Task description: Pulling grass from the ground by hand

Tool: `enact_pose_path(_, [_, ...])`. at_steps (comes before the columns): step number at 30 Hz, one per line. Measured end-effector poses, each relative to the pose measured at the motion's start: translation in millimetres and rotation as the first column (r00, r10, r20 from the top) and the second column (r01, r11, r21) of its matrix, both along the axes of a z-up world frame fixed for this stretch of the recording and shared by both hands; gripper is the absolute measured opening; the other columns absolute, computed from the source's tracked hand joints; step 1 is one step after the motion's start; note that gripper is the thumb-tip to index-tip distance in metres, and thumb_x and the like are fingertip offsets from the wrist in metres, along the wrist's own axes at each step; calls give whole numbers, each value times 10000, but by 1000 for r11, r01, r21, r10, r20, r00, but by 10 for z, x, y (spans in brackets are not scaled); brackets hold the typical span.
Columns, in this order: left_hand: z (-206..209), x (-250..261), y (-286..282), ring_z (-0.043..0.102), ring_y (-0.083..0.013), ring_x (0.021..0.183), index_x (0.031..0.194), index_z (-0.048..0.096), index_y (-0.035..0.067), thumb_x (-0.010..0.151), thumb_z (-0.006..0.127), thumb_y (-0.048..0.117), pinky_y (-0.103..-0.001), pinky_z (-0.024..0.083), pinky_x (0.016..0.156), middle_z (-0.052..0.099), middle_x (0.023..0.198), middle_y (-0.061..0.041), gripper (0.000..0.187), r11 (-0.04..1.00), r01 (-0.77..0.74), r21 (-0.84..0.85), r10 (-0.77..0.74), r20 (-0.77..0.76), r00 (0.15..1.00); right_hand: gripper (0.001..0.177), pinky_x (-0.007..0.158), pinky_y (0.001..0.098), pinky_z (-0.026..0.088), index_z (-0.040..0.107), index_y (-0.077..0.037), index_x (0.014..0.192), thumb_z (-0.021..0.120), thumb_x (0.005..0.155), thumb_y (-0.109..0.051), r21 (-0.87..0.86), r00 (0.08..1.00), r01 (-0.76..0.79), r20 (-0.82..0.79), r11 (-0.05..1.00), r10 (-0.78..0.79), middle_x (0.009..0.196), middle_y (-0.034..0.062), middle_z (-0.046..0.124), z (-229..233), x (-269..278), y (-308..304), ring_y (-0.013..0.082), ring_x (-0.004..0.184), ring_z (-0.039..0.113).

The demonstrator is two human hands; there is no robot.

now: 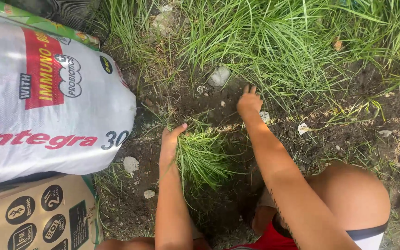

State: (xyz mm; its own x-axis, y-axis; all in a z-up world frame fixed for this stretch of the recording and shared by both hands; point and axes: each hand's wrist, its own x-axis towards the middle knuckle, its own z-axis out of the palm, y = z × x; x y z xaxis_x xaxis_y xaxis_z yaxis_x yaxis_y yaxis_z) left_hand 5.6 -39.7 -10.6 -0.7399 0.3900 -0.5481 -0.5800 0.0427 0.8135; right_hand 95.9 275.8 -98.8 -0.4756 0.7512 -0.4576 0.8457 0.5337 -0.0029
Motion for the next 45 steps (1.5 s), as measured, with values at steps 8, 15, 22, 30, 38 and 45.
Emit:
enact_pose_path(8, [-212, 289, 518, 672, -266, 986, 1195, 646, -53, 773, 846, 195, -405, 494, 932, 733, 1031, -133, 530, 989, 145, -2, -144, 67, 987, 508, 966, 498, 519, 392, 3, 1523, 445, 1072, -223, 42, 990, 78, 111, 996, -82, 1438, 203, 512, -889, 225, 321, 383, 1233, 606])
enact_pose_path(15, [-413, 353, 821, 683, -277, 860, 1131, 642, -81, 796, 834, 136, -417, 526, 838, 732, 984, -141, 442, 970, 202, 135, -209, 44, 977, 286, 894, 453, 588, 760, -61, 1119, 560, 950, -176, -82, 994, -91, 45, 992, 95, 1264, 168, 693, -500, 311, 517, 365, 1119, 700])
enact_pose_path(22, [-663, 247, 834, 680, -249, 985, 1231, 600, -81, 813, 852, 190, -365, 509, 915, 715, 1110, -176, 558, 990, 95, -104, -98, -34, 995, 258, 814, 437, 617, 730, -10, 1064, 553, 933, -145, -84, 980, -177, -106, 981, 168, 1086, 202, 746, 278, 35, -297, 348, 966, 753])
enact_pose_path(30, [-13, 130, 461, 641, -264, 1097, 1416, 452, -108, 825, 826, 324, -412, 511, 979, 630, 1272, -208, 822, 956, -291, -21, 292, 16, 956, 283, 780, 480, 591, 664, 36, 1085, 579, 843, -82, -202, 698, -673, -492, 711, 521, 1281, 235, 616, 1208, -249, -1767, 391, 951, 718])
enact_pose_path(38, [-380, -167, -646, 612, -313, 1157, 1439, 451, -148, 736, 834, 142, -402, 473, 983, 595, 1329, -272, 851, 919, -319, -230, 301, -108, 947, 227, 848, 488, 562, 739, -55, 1017, 619, 860, -169, -359, 671, -544, -729, 758, 137, 1122, 246, 688, 899, -431, -1792, 405, 962, 697])
enact_pose_path(45, [637, -299, -742, 671, -269, 1001, 1312, 597, -52, 683, 799, 78, -369, 495, 951, 715, 1153, -146, 673, 967, -179, -182, 150, -164, 975, 233, 843, 542, 555, 701, -27, 1000, 626, 867, -203, -94, 824, -243, -544, 965, 155, 1017, 242, 708, -22, -446, -1229, 446, 944, 679])
